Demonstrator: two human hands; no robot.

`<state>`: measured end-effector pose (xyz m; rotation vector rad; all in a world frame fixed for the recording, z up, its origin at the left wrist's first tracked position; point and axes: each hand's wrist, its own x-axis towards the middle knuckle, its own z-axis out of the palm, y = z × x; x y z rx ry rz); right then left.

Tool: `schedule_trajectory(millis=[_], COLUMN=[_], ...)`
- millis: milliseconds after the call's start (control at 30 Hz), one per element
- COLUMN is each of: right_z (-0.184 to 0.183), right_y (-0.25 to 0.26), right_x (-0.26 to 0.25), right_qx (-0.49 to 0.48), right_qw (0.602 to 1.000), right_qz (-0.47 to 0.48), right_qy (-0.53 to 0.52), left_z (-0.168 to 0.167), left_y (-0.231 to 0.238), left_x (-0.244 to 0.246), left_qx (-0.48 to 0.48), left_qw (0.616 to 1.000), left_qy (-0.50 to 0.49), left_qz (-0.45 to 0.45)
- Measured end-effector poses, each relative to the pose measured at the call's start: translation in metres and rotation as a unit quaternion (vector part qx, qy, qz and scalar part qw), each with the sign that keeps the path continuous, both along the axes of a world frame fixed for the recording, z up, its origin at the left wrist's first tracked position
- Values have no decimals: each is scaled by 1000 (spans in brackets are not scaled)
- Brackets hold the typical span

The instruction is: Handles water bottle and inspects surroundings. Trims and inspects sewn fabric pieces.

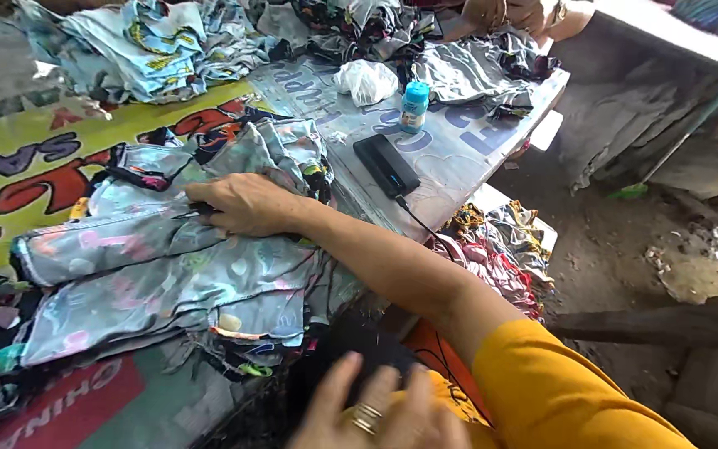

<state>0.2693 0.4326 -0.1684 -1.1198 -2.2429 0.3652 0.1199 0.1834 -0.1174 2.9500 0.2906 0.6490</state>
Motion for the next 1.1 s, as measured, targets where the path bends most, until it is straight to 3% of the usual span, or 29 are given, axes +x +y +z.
schedule_trajectory(millis=[67,167,300,400,467,567,767,867,967,1100], right_z=[1,1,3,15,30,47,8,-5,-2,-2], right_y=[-3,1,8,1,-15,-68,-144,-141,-133,-133], right_x=[5,4,8,13,13,5,-16,-9,2,3], right_qx=[-7,-29,-70,-62,-49,-46,-48,-54,-120,-179], right_qw=[1000,998,992,983,978,988,995,998,989,967], right_qz=[-19,-56,-75,-64,-59,-25,5,10,37,-5], right_qy=[-7,10,69,160,194,145,-85,-14,82,182], left_z=[2,-1,-1,-23,-45,-58,-68,-69,-74,-80], left_y=[48,127,199,229,243,255,266,270,278,271], left_x=[-27,-77,-99,-90,-82,-74,-68,-65,-63,-71], left_qx=[42,99,14,-16,-23,-4,-3,5,6,-18], left_qw=[995,980,974,965,964,971,973,974,978,980], left_qy=[50,38,56,111,139,134,120,104,66,-133], left_qz=[74,169,218,239,226,198,199,200,197,150])
